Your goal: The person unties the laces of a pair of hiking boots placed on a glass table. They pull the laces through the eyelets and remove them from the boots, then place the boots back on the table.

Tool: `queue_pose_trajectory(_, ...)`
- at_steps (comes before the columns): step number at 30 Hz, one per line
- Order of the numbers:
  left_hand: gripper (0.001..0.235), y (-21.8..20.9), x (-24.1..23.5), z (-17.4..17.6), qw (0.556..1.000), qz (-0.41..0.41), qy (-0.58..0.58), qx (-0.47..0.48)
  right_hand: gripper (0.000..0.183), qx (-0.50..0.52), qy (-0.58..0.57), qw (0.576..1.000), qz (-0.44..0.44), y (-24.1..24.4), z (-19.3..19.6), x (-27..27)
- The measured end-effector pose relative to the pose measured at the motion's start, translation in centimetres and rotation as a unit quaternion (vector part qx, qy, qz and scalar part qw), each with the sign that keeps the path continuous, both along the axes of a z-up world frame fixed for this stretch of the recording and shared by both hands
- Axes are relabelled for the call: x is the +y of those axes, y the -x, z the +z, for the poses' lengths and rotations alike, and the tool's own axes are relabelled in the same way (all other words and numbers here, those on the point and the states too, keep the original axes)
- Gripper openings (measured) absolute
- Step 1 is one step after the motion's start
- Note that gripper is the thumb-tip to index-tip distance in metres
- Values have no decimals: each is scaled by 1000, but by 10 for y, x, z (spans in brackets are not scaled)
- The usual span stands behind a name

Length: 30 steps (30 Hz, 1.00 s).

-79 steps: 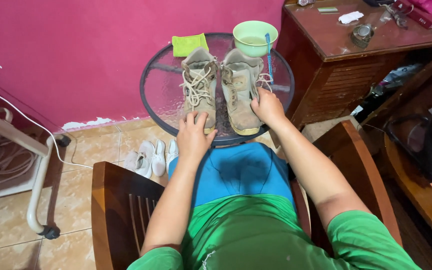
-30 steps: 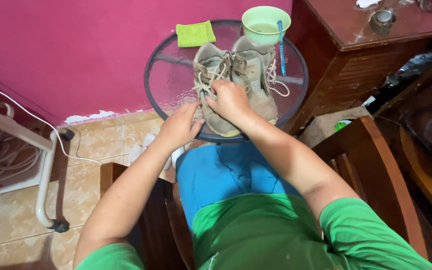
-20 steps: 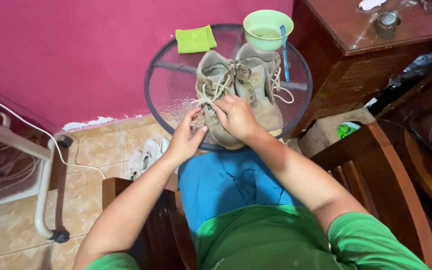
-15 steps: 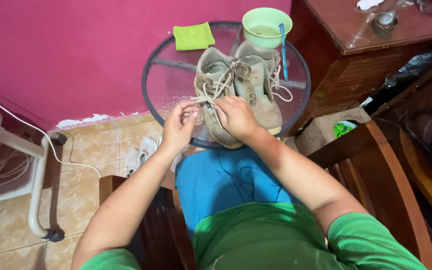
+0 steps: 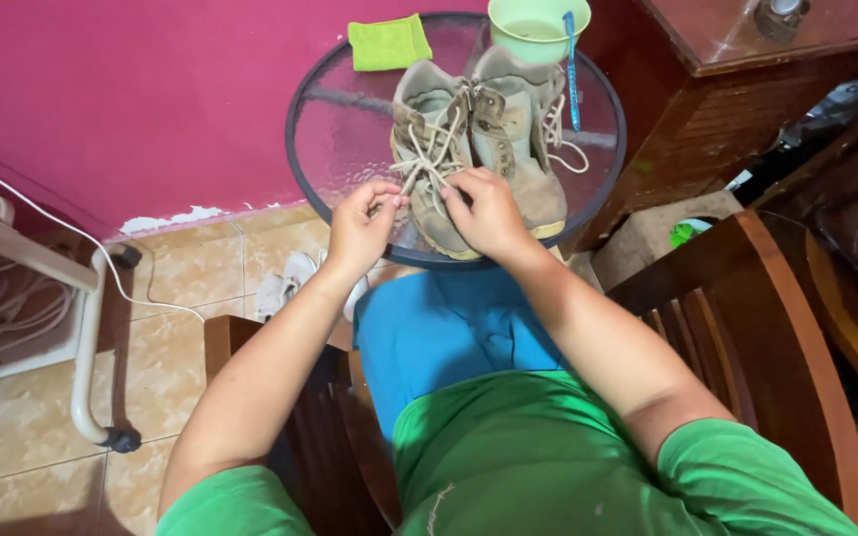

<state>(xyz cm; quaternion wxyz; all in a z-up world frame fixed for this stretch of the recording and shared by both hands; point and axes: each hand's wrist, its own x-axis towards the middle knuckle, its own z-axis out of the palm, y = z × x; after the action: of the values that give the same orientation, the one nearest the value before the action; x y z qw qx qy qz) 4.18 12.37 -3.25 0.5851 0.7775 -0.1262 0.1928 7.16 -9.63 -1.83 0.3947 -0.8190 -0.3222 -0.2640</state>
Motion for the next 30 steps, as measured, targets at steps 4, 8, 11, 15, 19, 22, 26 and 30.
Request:
queue_pose_trajectory(4,18,3,-8,2,998,-40,41,22,71,21,22,996,81,34,5,-11)
queue_pose_trajectory(8,18,6,-13,1,996,-60,50,37,90,31,135,985,104,47,-2,-26)
queue_pose_trajectory(11,19,8,-19,1,994,-80,54,50,65,-3,171,983,73,39,-28,-32)
queue_pose_trajectory(15,19,20,-29,12,994,-88,49,43,60,-57,180,981,34,55,-26,-37)
queue_pose_trajectory(19,19,23,-36,5,992,-105,62,43,61,-51,207,977,-18,85,-21,-38)
queue_pose_trajectory(22,19,28,-41,10,995,-97,-12,6,59,-39,204,978,-28,101,-26,-42)
queue_pose_trajectory(26,18,32,-42,16,995,-97,-19,8,61,-18,199,979,-34,110,-17,-43)
queue_pose_trajectory(30,20,34,-40,10,990,-98,63,76,59,42,130,991,5,106,0,-44)
